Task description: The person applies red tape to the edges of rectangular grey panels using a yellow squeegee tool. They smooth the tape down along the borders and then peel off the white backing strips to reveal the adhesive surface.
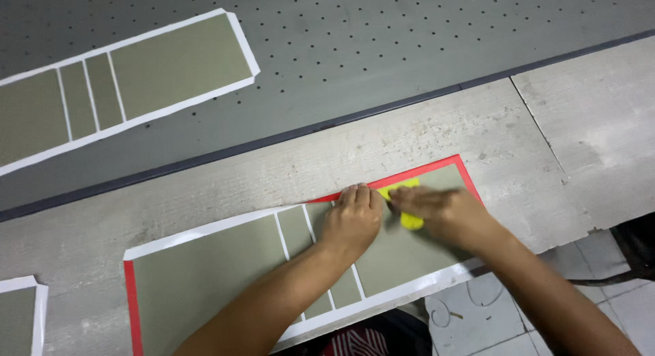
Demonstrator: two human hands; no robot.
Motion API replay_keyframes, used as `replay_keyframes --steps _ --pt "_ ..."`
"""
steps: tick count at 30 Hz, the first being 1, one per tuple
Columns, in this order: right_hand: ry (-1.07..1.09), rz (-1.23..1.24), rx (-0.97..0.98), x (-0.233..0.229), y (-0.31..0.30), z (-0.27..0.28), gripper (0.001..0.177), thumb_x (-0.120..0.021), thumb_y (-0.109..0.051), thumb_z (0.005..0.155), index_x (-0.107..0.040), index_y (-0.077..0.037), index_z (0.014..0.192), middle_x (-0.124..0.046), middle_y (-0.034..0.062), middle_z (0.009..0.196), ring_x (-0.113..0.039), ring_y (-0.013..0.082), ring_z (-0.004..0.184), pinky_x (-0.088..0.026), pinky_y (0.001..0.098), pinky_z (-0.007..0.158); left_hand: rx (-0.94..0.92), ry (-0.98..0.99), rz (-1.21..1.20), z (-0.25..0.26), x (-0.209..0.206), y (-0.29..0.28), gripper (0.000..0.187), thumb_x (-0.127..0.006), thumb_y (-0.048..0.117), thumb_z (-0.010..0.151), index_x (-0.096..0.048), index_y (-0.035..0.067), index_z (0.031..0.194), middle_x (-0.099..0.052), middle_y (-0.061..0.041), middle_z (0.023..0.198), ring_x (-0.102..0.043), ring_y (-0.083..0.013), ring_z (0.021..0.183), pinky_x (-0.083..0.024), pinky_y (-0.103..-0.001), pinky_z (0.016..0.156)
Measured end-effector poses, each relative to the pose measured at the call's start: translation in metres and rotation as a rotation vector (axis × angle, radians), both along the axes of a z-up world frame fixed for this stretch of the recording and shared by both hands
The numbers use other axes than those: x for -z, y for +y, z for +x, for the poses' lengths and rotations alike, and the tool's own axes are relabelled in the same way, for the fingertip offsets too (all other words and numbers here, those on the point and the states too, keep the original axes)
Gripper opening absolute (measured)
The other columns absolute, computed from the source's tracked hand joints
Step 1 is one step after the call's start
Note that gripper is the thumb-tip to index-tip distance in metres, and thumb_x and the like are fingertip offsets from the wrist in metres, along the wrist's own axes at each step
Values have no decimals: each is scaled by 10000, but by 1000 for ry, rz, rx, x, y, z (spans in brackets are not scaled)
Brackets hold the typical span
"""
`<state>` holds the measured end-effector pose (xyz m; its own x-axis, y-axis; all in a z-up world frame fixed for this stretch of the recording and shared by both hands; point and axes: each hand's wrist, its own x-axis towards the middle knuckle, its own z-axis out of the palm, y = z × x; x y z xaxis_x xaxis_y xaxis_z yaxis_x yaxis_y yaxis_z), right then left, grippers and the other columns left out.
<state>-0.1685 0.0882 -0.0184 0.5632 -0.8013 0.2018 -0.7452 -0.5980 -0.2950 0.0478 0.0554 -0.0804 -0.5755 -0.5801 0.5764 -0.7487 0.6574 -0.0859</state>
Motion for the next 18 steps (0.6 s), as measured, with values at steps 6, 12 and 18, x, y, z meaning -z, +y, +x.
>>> replay_keyframes --steps 6,12,18 --pt "-81 94 181 10 43 6 503 -541 75 810 -782 -204 1151 -776 -57 1210 -719 178 1132 -575 326 1013 80 4 775 24 -50 -17 272 -593 41 887 -620 -36 1146 -596 -148 1015 -637 -325 987 -558 -386 818" --pt "-13 214 253 -19 36 18 452 -630 23 829 -782 -251 1155 -773 -41 1184 -737 161 1103 -591 324 998 -64 -54 627 79 -49 13 588 -590 316 947 -540 -94 1367 -574 -275 1229 -561 -428 1130 -448 -515 930" --pt "-2 142 218 -7 -21 0 286 -686 -130 867 -808 -290 1070 -808 -29 1037 -775 236 901 -629 370 792 70 76 311 84 -6 12 551 -551 165 794 -640 -111 1262 -626 -270 1129 -572 -438 1123 -426 -538 1002"
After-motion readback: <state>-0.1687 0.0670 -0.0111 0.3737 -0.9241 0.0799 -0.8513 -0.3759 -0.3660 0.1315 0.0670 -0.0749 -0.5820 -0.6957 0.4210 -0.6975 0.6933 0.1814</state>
